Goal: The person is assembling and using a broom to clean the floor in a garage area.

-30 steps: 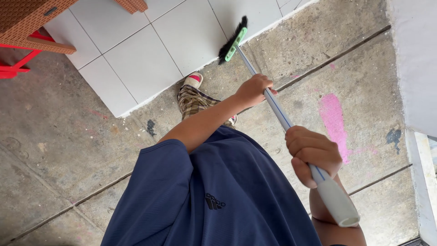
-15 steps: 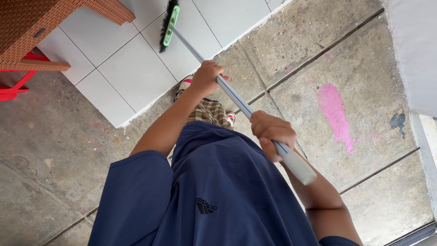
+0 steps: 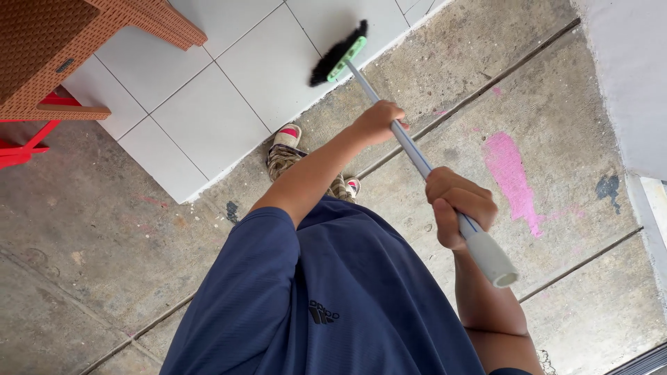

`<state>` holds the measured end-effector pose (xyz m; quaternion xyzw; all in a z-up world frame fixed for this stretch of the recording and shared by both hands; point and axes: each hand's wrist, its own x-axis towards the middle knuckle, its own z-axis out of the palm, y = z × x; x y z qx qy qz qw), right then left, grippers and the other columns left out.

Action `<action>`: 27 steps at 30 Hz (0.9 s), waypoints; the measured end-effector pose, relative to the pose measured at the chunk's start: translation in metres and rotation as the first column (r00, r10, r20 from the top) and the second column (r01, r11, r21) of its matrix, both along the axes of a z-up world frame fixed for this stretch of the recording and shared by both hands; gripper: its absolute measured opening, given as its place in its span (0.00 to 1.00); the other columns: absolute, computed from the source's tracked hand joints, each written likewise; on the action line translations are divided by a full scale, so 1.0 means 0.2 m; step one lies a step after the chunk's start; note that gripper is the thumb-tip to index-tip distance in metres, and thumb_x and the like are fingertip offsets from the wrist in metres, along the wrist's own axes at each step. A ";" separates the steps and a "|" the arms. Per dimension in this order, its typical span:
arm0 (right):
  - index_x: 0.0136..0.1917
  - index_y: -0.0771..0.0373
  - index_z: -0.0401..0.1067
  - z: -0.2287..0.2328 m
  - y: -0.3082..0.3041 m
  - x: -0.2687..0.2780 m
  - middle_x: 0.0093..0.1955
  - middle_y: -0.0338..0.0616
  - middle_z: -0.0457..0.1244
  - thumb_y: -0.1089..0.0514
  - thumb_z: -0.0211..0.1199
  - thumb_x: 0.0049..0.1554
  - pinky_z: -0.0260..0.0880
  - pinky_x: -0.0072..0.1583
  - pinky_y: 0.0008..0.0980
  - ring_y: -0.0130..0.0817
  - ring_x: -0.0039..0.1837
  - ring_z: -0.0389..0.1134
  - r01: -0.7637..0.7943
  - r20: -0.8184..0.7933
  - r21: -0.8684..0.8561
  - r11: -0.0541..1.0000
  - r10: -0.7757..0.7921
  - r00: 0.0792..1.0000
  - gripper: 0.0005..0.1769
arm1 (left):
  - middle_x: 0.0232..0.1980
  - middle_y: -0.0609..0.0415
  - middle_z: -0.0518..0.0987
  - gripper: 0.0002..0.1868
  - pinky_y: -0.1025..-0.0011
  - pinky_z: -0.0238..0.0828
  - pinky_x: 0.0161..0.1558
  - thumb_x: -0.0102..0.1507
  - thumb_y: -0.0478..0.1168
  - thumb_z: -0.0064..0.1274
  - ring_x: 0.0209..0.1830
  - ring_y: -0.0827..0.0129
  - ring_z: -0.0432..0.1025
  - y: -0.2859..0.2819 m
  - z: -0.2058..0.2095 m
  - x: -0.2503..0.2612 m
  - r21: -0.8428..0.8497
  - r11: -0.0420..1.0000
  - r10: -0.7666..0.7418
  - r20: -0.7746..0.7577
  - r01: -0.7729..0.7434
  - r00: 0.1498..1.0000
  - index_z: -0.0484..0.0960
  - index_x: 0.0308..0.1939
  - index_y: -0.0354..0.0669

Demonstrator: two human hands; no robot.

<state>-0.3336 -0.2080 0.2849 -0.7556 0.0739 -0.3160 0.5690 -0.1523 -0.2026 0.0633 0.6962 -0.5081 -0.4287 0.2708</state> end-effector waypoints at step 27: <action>0.26 0.64 0.57 0.12 -0.05 -0.22 0.28 0.47 0.57 0.72 0.52 0.51 0.65 0.41 0.40 0.38 0.32 0.60 -0.077 -0.020 -0.148 0.986 0.075 0.997 0.14 | 0.31 0.57 0.72 0.21 0.65 0.73 0.49 0.68 0.53 0.54 0.37 0.68 0.68 -0.14 -0.01 -0.27 -0.024 0.971 -0.236 0.043 0.237 0.971 0.74 0.27 0.44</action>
